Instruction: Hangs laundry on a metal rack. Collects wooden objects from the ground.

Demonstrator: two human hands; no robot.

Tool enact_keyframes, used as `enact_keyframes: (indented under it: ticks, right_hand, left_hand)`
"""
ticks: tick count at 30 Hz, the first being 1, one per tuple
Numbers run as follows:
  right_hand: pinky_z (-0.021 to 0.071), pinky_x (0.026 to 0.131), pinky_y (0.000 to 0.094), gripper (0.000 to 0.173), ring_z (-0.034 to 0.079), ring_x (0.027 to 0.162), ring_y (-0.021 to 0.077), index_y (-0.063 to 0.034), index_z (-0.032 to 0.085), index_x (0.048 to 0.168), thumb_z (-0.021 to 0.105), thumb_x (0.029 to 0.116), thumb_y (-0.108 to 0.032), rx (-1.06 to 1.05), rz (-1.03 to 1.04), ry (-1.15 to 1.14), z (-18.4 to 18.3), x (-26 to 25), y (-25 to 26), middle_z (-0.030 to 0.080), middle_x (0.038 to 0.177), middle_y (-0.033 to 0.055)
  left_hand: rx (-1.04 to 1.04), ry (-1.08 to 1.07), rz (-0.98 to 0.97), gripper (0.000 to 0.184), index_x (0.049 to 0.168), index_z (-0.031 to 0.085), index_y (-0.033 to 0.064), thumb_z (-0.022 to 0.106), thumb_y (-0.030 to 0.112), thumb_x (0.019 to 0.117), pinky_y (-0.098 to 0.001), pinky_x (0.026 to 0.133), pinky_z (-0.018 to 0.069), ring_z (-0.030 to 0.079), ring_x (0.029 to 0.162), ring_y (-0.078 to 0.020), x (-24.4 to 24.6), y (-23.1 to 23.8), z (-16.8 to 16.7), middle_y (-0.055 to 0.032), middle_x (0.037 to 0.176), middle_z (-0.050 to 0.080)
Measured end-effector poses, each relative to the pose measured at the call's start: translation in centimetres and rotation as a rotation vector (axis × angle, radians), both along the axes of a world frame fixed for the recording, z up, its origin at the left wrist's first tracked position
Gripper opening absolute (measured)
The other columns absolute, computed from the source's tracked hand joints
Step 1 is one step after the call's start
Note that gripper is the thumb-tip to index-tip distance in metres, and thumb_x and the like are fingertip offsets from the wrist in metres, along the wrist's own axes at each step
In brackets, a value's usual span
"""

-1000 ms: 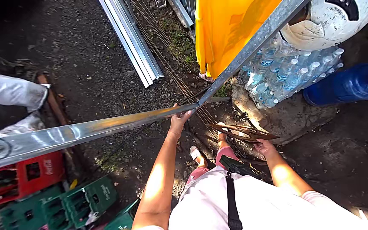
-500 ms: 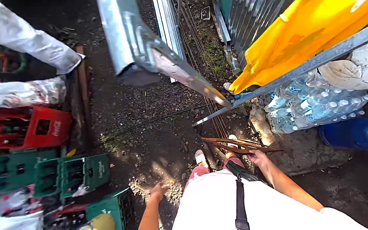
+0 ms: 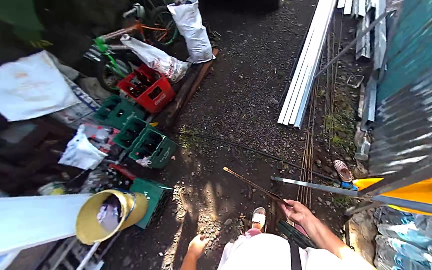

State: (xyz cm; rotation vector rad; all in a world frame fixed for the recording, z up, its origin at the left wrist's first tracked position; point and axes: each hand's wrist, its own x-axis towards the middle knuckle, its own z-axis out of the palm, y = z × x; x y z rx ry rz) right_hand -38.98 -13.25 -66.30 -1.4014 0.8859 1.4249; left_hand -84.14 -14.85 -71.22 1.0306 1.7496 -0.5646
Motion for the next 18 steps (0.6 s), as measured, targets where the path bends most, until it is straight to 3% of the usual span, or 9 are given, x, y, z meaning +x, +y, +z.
enact_keyframes:
  ticks: [4, 9, 14, 18]
  right_hand:
    - [0.0572, 0.066, 0.0243, 0.02, 0.064, 0.077, 0.0156, -0.0021, 0.05, 0.119, 0.054, 0.0994, -0.003, 0.102, 0.088, 0.041, 2.0, -3.3, 6.9, 0.059, 0.098, 0.0128]
    - [0.0582, 0.067, 0.0255, 0.019, 0.064, 0.076, 0.0172, -0.0019, 0.05, 0.117, 0.054, 0.098, 0.0, 0.18, 0.14, 0.028, 3.5, -5.4, 15.4, 0.06, 0.097, 0.0139]
    - [0.0566, 0.06, 0.0238, 0.013, 0.058, 0.063, 0.0136, -0.0035, 0.051, 0.109, 0.053, 0.0971, 0.001, 0.192, 0.254, -0.048, 2.0, -5.6, 22.7, 0.058, 0.086, 0.0106]
    - [0.0572, 0.064, 0.0273, 0.025, 0.062, 0.074, 0.0178, -0.0018, 0.049, 0.121, 0.053, 0.0966, 0.003, 0.174, 0.342, -0.142, 0.0, -5.2, 28.0, 0.058, 0.096, 0.0144]
  left_hand:
    - [0.049, 0.002, 0.123, 0.054, 0.143, 0.056, 0.0012, 0.059, 0.039, 0.1048, -0.0522, 0.119, 0.0365, 0.051, 0.141, -0.0354, -1.4, -1.2, 1.6, -0.0233, 0.146, 0.057]
    - [0.031, -0.005, 0.194, 0.054, 0.143, 0.057, 0.003, 0.06, 0.04, 0.104, -0.0522, 0.118, 0.0385, 0.053, 0.139, -0.0341, -1.6, -1.7, 0.8, -0.0216, 0.144, 0.059]
    - [0.031, -0.005, 0.213, 0.052, 0.146, 0.055, 0.0079, 0.058, 0.04, 0.1047, -0.0514, 0.119, 0.0383, 0.052, 0.14, -0.033, -1.5, 3.6, 0.5, -0.0197, 0.146, 0.058]
    - [0.1, -0.019, 0.347, 0.053, 0.147, 0.053, 0.0077, 0.061, 0.037, 0.1038, -0.052, 0.117, 0.0404, 0.054, 0.137, -0.0345, -2.1, 10.1, 2.5, -0.021, 0.144, 0.059]
